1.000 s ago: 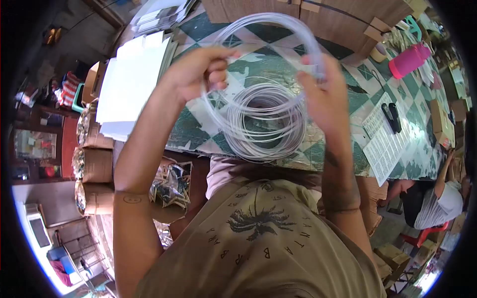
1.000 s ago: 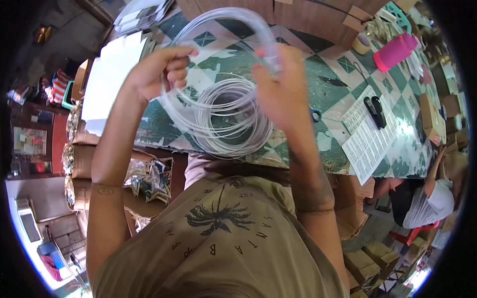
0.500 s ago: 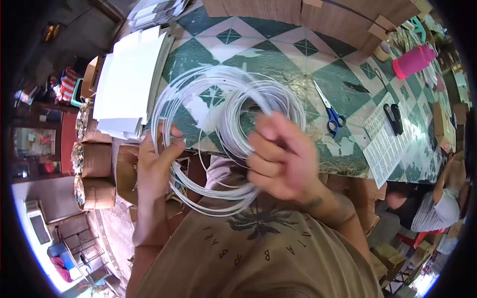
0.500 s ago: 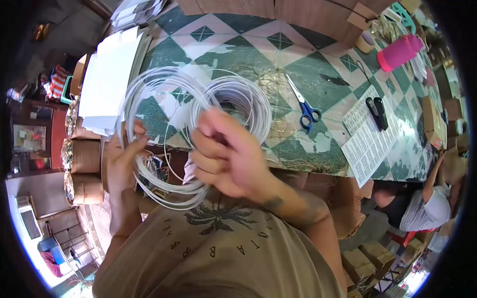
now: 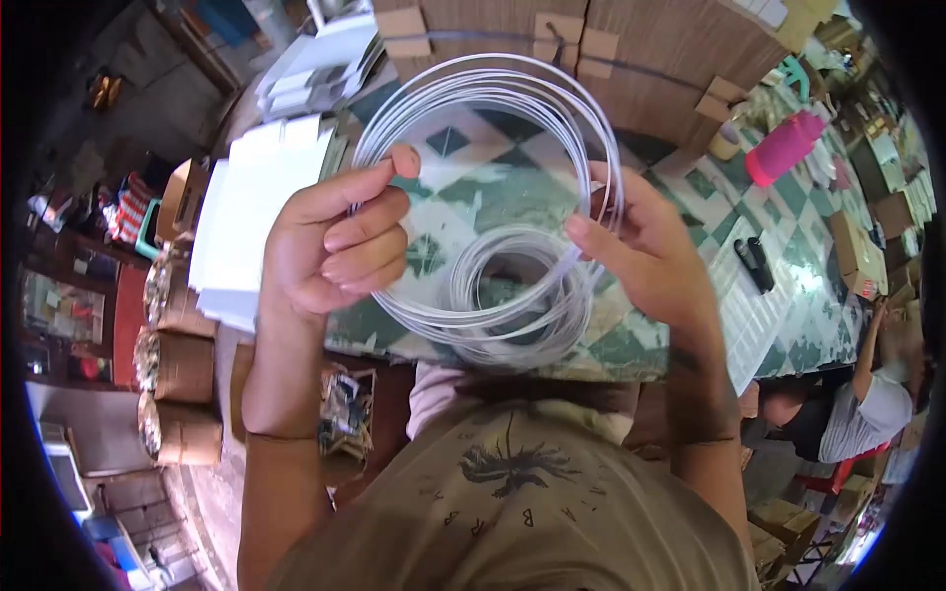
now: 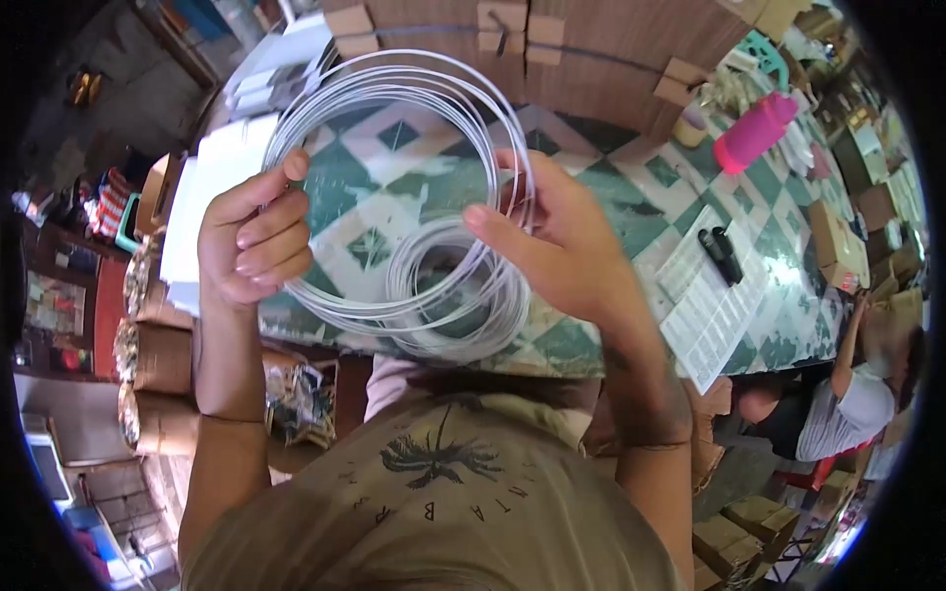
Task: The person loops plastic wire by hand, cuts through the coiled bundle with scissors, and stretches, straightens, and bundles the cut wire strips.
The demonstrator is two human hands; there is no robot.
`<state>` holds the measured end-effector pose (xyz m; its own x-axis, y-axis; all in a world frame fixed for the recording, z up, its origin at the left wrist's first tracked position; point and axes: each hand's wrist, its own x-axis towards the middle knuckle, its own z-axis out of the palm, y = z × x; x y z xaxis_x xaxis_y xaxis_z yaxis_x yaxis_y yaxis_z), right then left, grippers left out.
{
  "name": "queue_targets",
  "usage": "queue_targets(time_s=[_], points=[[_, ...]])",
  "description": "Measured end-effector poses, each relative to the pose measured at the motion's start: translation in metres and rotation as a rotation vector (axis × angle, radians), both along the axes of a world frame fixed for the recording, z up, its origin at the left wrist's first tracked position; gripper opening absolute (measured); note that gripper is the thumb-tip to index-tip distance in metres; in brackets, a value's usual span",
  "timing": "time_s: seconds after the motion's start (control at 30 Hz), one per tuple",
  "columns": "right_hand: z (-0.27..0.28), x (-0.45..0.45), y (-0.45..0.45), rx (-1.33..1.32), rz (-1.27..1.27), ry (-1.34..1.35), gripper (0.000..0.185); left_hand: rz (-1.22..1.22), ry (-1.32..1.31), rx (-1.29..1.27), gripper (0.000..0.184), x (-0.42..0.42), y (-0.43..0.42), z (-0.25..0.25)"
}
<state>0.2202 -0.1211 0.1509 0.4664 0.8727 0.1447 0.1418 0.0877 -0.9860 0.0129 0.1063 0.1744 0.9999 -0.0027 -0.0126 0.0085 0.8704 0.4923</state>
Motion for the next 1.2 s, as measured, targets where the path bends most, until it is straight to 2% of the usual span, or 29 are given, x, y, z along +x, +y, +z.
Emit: queue_targets(time_s=[0.03,0.07,0.1,0.13,0.17,0.2,0.27,0.3,0.4,0.47,0.53,0.67,1.0,1.2], points=[[0.011,0.015,-0.003,0.03,-0.028,-0.172,0.048,-0.08,-0.108,-0.038,0.037,0.016,0.001,0.008],[0.023,0.033,-0.005,0.082,-0.252,-0.361,0.051,-0.175,-0.28,-0.06,0.039,0.028,0.0,0.01],[0.051,0.057,-0.006,0.155,-0.357,-0.39,0.048,-0.27,-0.446,-0.084,0.041,0.037,-0.004,0.011],[0.084,0.084,-0.011,0.213,-0.437,-0.477,0.049,-0.282,-0.476,-0.071,0.041,0.041,-0.008,0.015],[0.117,0.107,-0.008,0.267,-0.511,-0.555,0.05,-0.312,-0.507,-0.159,0.031,0.041,-0.015,0.018],[0.148,0.125,0.016,0.358,-0.577,-0.608,0.069,-0.339,-0.533,-0.247,0.023,0.041,-0.022,0.019],[0.191,0.227,0.065,0.466,-0.408,-0.833,0.065,-0.457,-0.728,-0.24,0.043,0.047,-0.033,-0.002],[0.214,0.256,0.093,0.442,-0.356,-0.889,0.066,-0.441,-0.713,-0.348,0.043,0.046,-0.049,-0.008],[0.247,0.305,0.181,0.046,-0.188,-0.868,0.071,-0.459,-0.67,-0.324,0.042,0.032,-0.058,-0.021],[0.255,0.329,0.229,-0.266,-0.062,-0.772,0.075,-0.468,-0.706,-0.309,0.042,0.023,-0.062,-0.032],[0.258,0.345,0.263,-0.487,0.043,-0.673,0.079,-0.421,-0.593,-0.367,0.043,0.011,-0.064,-0.04],[0.26,0.375,0.302,-0.656,0.18,-0.605,0.085,-0.388,-0.481,-0.457,0.044,0.004,-0.064,-0.053],[0.255,0.377,0.306,-0.6,0.14,-0.689,0.091,-0.414,-0.391,-0.536,0.044,0.007,-0.054,-0.069],[0.248,0.357,0.284,-0.48,0.07,-0.778,0.098,-0.389,-0.426,-0.549,0.042,0.007,-0.059,-0.071]])
